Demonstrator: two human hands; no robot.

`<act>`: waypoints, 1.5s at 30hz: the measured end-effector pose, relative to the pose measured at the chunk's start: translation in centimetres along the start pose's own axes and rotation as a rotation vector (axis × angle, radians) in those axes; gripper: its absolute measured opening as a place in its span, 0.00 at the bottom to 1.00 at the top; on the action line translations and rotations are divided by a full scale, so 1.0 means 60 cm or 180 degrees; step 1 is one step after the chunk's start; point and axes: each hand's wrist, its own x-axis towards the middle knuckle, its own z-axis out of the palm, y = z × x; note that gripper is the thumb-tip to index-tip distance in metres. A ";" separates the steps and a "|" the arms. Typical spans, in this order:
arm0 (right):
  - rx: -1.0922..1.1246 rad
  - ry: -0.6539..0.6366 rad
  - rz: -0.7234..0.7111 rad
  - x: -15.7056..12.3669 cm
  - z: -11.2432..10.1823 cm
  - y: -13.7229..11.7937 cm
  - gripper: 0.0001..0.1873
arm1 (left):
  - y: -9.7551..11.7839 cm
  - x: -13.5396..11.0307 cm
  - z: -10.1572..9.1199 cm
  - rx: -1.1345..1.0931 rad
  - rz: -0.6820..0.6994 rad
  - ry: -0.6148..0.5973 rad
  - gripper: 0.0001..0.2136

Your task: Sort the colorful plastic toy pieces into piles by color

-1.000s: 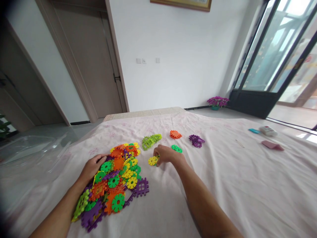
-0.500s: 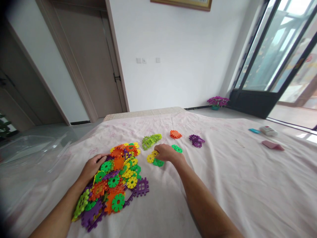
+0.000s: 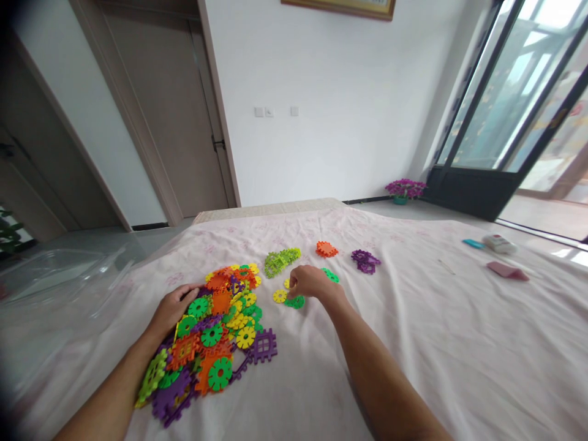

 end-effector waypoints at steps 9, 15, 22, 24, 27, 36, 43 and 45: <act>-0.0452 -0.0280 -0.0094 -0.011 0.004 -0.024 0.25 | 0.000 -0.001 0.000 0.0035 0.0015 0.0003 0.21; -0.0416 -0.0325 -0.0147 -0.010 0.002 -0.021 0.22 | 0.001 -0.001 0.000 0.0009 0.0008 -0.0005 0.21; -0.0070 0.0015 0.0188 -0.024 -0.044 0.041 0.15 | 0.004 -0.002 -0.001 0.0013 0.0001 -0.0032 0.21; -0.0019 0.0232 0.0521 -0.026 -0.055 0.070 0.16 | 0.004 -0.002 -0.001 0.0025 -0.0017 -0.0028 0.21; -0.0105 0.0621 0.1001 -0.026 -0.064 0.097 0.20 | 0.004 -0.001 -0.001 0.0048 -0.0041 -0.0024 0.21; 0.0136 0.0178 0.0044 -0.003 0.004 -0.004 0.40 | 0.004 -0.001 -0.001 0.0051 0.0016 0.0017 0.21; -0.0207 0.0249 -0.0042 0.004 0.023 -0.010 0.23 | 0.006 -0.003 -0.001 0.0034 -0.0020 -0.0014 0.22; -0.0177 0.0323 -0.0098 0.003 0.017 -0.011 0.20 | 0.006 -0.003 -0.002 0.0022 -0.0024 -0.0022 0.22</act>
